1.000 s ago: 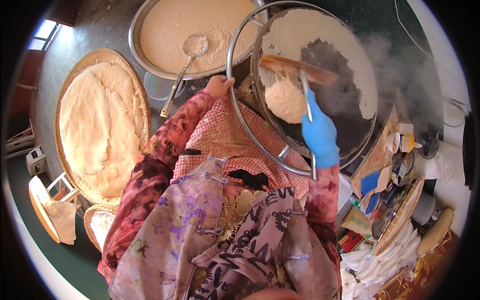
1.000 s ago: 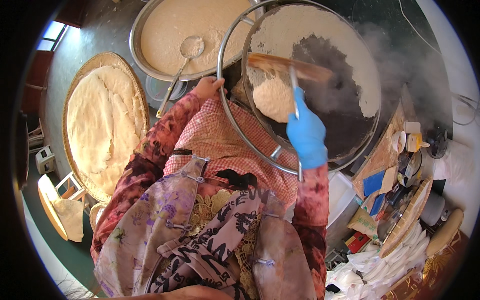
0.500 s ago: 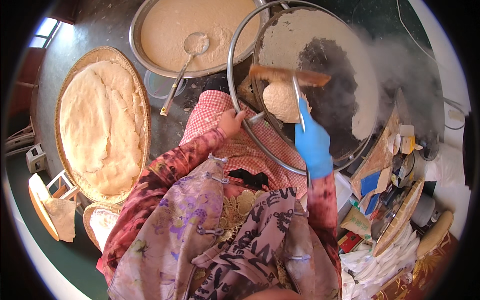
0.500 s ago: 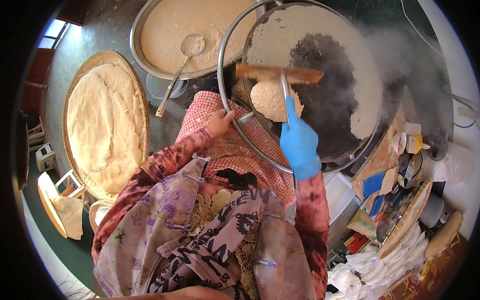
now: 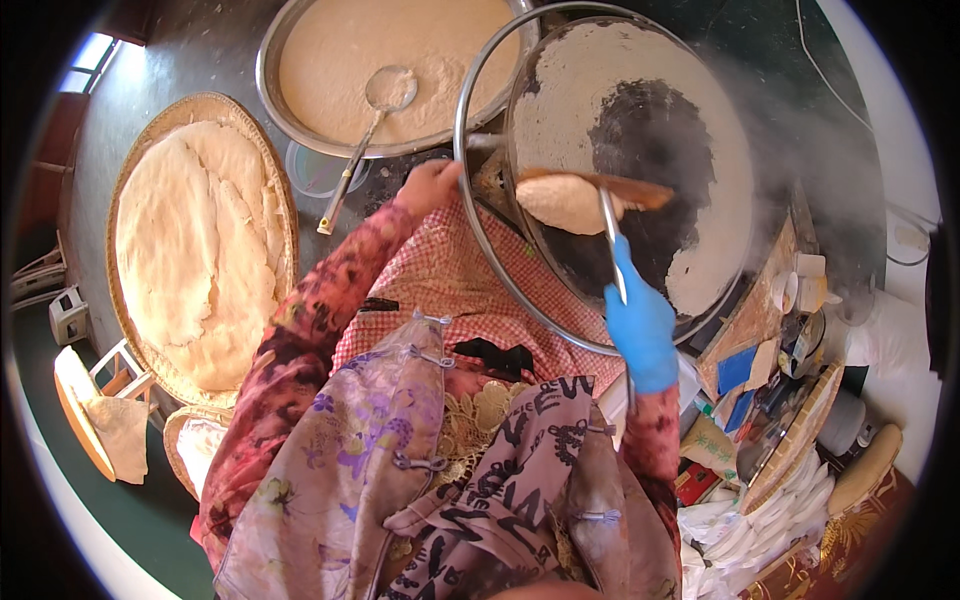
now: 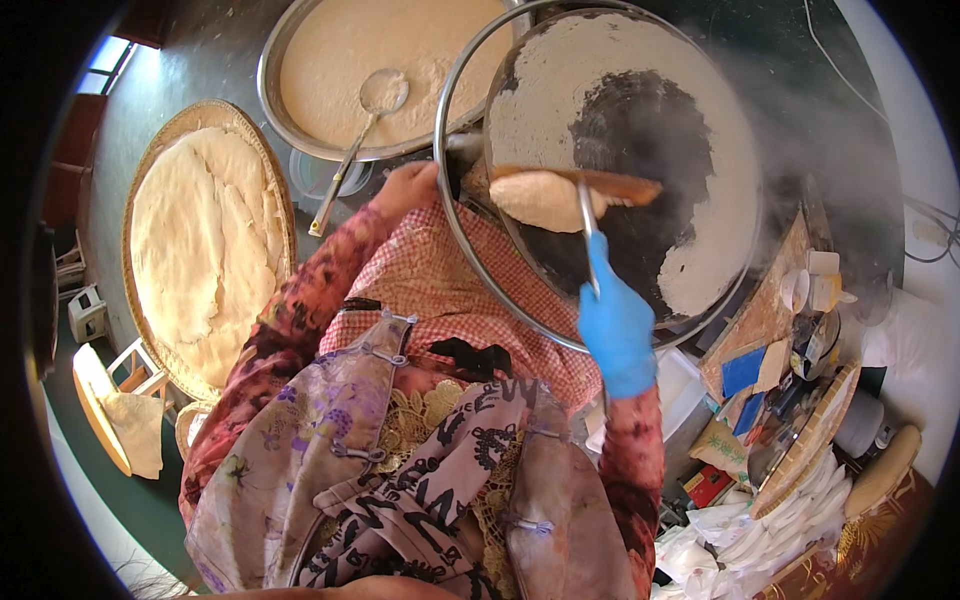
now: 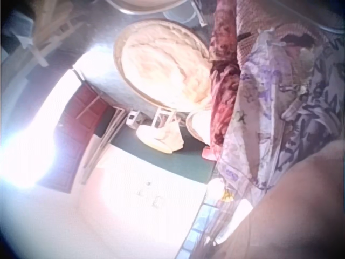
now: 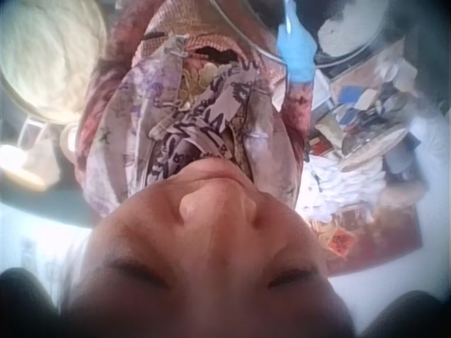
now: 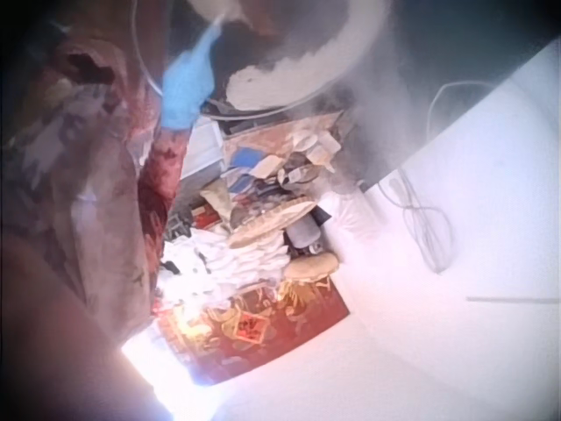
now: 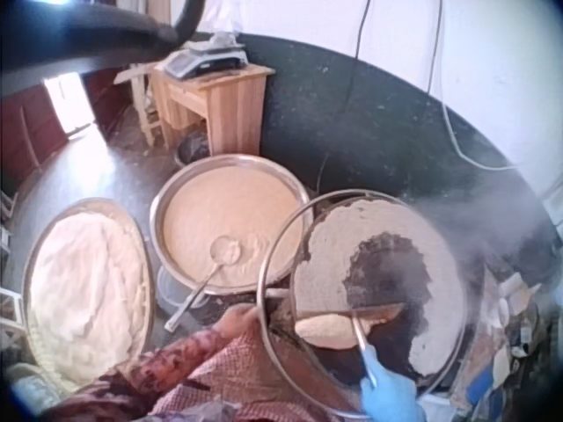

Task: The person scoops batter onto a hot griddle, spreads it into a thin circle, cooks it, and removes the finished crepe to a stack. The cycle repeats with additional batter scoops and spreading.

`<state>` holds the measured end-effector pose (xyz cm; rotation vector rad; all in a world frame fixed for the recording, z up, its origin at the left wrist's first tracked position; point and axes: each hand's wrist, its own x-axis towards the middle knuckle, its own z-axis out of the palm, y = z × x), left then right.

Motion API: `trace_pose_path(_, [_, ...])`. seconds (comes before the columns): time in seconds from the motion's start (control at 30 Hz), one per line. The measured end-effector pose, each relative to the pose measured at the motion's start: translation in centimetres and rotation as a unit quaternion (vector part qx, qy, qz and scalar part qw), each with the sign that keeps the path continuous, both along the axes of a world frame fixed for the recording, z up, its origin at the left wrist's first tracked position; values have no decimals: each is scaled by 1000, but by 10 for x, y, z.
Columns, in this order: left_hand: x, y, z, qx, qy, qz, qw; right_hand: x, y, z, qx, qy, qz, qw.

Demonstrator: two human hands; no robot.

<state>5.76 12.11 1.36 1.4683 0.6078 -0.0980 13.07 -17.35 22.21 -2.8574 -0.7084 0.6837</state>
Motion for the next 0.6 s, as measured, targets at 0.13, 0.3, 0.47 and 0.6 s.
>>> trace_pose_path(0.13, [-51, -63, 10, -160, 52, 50, 985, 10, -7, 2, 40, 36, -47, 997])
trace_pose_path(0.3, [-53, -108, 3, -62, 71, 71, 993, 17, 20, -17, 103, -68, 30, 992])
trace_pose_path(0.47, [-18, -47, -10, -23, 63, 28, 997, 10, 4, 5, -30, 27, -16, 999])
trace_pose_path(0.6, [17, 4, 0, -62, 79, -38, 994, 31, 35, 18, 77, -33, -24, 996])
